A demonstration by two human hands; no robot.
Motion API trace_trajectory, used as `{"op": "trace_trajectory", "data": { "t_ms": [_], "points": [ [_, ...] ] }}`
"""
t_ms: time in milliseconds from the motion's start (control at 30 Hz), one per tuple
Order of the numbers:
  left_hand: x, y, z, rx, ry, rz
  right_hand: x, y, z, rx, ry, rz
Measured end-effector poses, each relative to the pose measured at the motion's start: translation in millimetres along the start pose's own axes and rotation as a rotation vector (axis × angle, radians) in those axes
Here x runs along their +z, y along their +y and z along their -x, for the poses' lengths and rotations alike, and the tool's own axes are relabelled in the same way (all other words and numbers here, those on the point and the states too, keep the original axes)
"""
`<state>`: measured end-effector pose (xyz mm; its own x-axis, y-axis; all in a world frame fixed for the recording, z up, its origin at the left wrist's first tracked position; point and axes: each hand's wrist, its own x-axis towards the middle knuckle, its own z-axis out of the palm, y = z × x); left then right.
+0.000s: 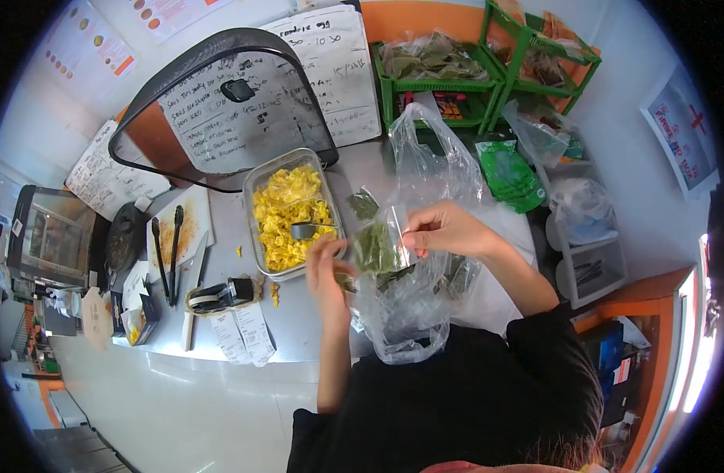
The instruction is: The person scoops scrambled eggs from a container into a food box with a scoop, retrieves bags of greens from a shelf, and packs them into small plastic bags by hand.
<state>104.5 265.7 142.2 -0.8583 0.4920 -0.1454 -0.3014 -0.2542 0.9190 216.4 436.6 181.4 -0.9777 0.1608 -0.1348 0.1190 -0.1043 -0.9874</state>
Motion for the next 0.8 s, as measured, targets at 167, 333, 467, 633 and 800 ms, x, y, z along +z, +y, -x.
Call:
{"op": "trace_trajectory", "data": {
  "t_ms": [167, 333, 467, 633, 800],
  "points": [
    [-15, 6, 24, 0.302, -0.150, -0.456, 17, 38, 0, -0.241, 0.116, 0.326],
    [-6, -6, 44, 0.150, -0.324, -0.752, 50, 78, 1, -0.274, 0.031, 0.729],
    [-18, -15, 50, 0.068, -0.306, -0.930, 60, 88, 4, -0.210, 0.064, 0.647],
    [-45, -32, 54, -0.182, -0.378, -0.733, 58, 81, 4, -0.086, -0.135, 0.539],
    [-45, -27, 55, -0.131, -0.355, -0.646, 58, 80, 4, -0.120, -0.140, 0.466]
  ]
}}
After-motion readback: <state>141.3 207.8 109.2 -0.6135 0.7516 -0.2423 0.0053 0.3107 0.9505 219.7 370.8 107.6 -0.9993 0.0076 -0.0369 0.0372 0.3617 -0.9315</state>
